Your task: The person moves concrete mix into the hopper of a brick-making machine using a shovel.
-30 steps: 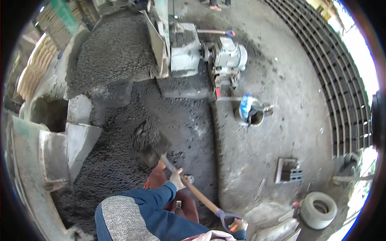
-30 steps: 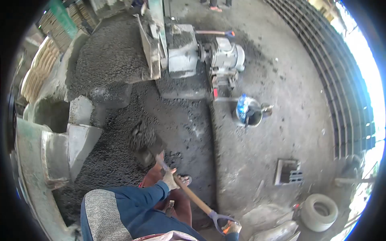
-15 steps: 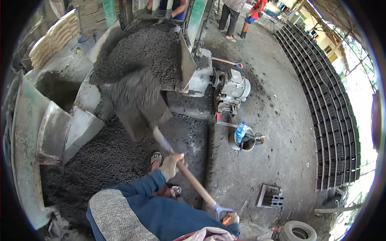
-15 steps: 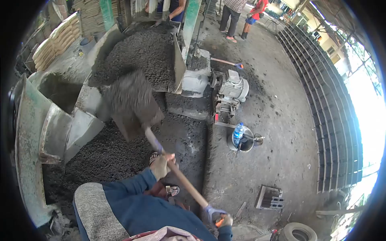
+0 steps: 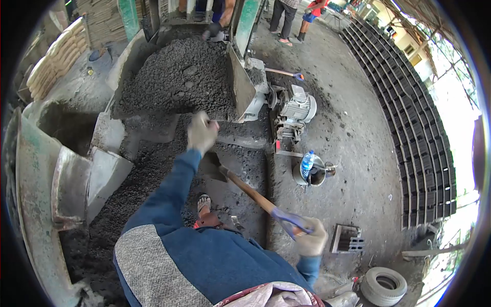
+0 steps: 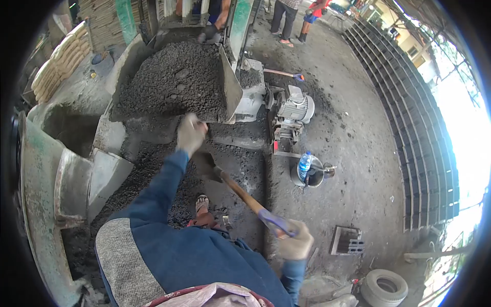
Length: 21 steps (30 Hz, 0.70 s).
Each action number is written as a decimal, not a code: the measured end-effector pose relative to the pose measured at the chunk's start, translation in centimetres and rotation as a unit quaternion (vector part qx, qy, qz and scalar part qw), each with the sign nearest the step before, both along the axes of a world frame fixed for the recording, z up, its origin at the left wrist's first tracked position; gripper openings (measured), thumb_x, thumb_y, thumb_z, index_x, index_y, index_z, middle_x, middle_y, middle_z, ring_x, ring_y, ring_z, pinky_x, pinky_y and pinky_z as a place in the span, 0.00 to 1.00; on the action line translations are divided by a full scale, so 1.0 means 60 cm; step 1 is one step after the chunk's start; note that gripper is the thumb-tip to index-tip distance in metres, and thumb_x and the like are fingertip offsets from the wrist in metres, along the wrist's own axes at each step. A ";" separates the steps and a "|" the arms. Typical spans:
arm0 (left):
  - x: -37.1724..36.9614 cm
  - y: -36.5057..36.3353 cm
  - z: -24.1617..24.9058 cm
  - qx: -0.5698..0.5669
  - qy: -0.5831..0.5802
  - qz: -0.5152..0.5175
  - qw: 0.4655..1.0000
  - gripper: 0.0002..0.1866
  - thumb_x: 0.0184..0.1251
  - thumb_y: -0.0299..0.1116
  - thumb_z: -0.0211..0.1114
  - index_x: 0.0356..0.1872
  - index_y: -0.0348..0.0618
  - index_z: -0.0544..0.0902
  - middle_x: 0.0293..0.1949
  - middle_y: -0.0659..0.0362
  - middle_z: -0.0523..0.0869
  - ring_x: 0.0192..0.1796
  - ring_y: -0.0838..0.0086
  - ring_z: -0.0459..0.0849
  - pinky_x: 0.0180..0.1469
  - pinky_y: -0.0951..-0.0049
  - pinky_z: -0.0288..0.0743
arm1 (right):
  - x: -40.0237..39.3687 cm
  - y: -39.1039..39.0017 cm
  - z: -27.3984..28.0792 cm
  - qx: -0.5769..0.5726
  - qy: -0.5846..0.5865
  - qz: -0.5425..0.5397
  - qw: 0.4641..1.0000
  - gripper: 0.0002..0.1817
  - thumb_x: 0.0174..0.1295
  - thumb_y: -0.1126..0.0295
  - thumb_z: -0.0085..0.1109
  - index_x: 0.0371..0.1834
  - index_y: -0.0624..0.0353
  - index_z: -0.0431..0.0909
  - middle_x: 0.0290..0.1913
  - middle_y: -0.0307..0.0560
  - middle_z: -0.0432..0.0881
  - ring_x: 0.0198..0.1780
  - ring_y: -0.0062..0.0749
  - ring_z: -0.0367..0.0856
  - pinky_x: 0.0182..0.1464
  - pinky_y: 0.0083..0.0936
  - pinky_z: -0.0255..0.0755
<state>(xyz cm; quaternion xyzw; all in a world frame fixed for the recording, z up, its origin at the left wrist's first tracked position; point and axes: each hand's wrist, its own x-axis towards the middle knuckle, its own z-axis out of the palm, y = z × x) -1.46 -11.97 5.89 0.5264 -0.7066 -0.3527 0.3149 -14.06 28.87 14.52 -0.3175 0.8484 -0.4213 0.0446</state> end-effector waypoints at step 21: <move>-0.073 0.043 -0.093 0.336 -0.100 -0.406 0.844 0.11 0.65 0.33 0.64 0.45 0.44 0.77 0.21 0.58 0.77 0.15 0.72 0.76 0.14 0.73 0.70 | 0.126 0.135 -0.137 0.258 -0.164 -0.306 0.902 0.16 0.53 0.57 0.64 0.45 0.45 0.82 0.36 0.46 0.87 0.42 0.46 0.86 0.45 0.39 0.77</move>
